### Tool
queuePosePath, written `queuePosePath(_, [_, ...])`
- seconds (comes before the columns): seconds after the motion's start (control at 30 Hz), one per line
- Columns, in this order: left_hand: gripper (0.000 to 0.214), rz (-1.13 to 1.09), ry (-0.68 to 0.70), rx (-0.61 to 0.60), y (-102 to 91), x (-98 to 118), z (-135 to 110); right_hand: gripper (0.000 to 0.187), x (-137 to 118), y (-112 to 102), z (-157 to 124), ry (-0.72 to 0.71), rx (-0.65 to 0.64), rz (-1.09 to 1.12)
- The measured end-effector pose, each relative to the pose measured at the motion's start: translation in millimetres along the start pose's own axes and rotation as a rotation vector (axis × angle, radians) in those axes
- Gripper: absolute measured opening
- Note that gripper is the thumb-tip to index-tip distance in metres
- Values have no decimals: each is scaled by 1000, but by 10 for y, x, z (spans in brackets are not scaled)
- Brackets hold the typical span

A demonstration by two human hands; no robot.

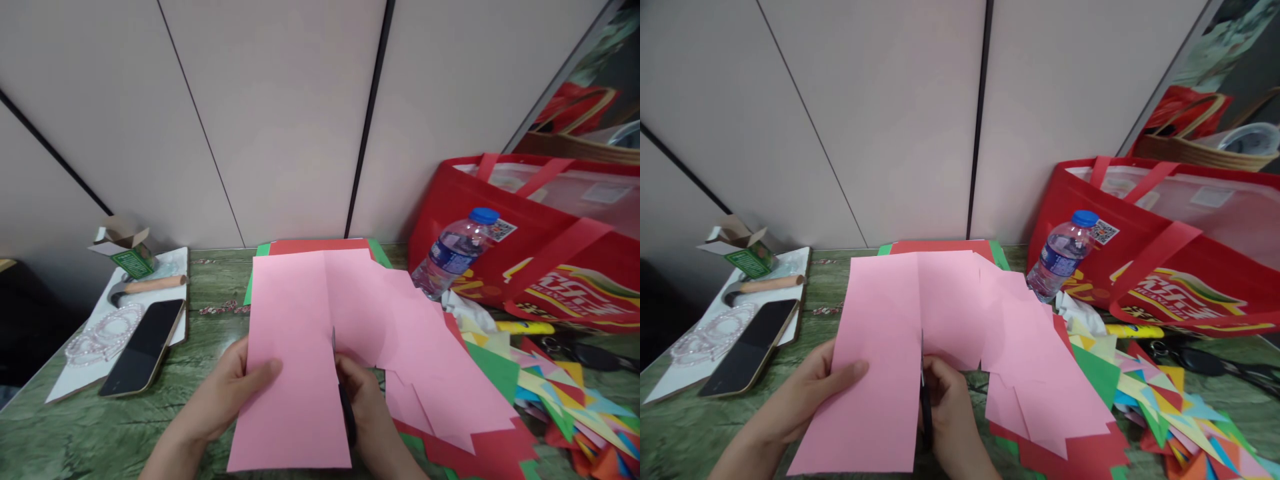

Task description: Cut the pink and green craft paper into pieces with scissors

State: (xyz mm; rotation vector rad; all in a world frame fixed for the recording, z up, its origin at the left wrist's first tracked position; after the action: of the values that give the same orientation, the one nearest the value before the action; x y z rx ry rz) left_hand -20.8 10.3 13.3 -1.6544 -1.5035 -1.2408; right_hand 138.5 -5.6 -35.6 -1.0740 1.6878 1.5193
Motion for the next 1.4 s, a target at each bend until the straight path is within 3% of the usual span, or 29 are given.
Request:
queuePosePath(0.5, [32, -14, 10, -11, 1, -14, 0, 14, -72, 46, -8, 75, 78, -2])
queuePosePath(0.87, [26, 21, 44, -26, -46, -27, 28, 11, 83, -19, 7, 53, 59, -4])
queuePosePath(1.0, [42, -40, 83, -55, -96, 4, 18, 3, 98, -20, -6, -18, 71, -38])
queuePosePath(1.1, [56, -95, 136, -96, -121, 23, 4, 16, 95, -33, -20, -82, 93, -138])
queuePosePath(1.23, [45, -112, 125, 5, -102, 25, 20, 25, 82, -44, -40, -127, 59, -252])
queuePosePath(1.4, [31, -5, 32, 146, -42, 15, 47, 19, 32, 23, -57, -97, -50, -179])
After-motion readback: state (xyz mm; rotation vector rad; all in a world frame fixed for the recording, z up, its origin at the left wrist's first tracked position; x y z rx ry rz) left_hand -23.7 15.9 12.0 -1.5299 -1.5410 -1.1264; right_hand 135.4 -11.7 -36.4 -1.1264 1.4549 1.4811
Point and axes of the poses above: each hand's wrist, its own z-axis towards the middle knuckle, its own y-axis out of the palm, x = y × z, the point moved 2 cm from there along z, towards the middle knuckle, and after that the axes turned 2 degrees about x, right-handed, at the moved point
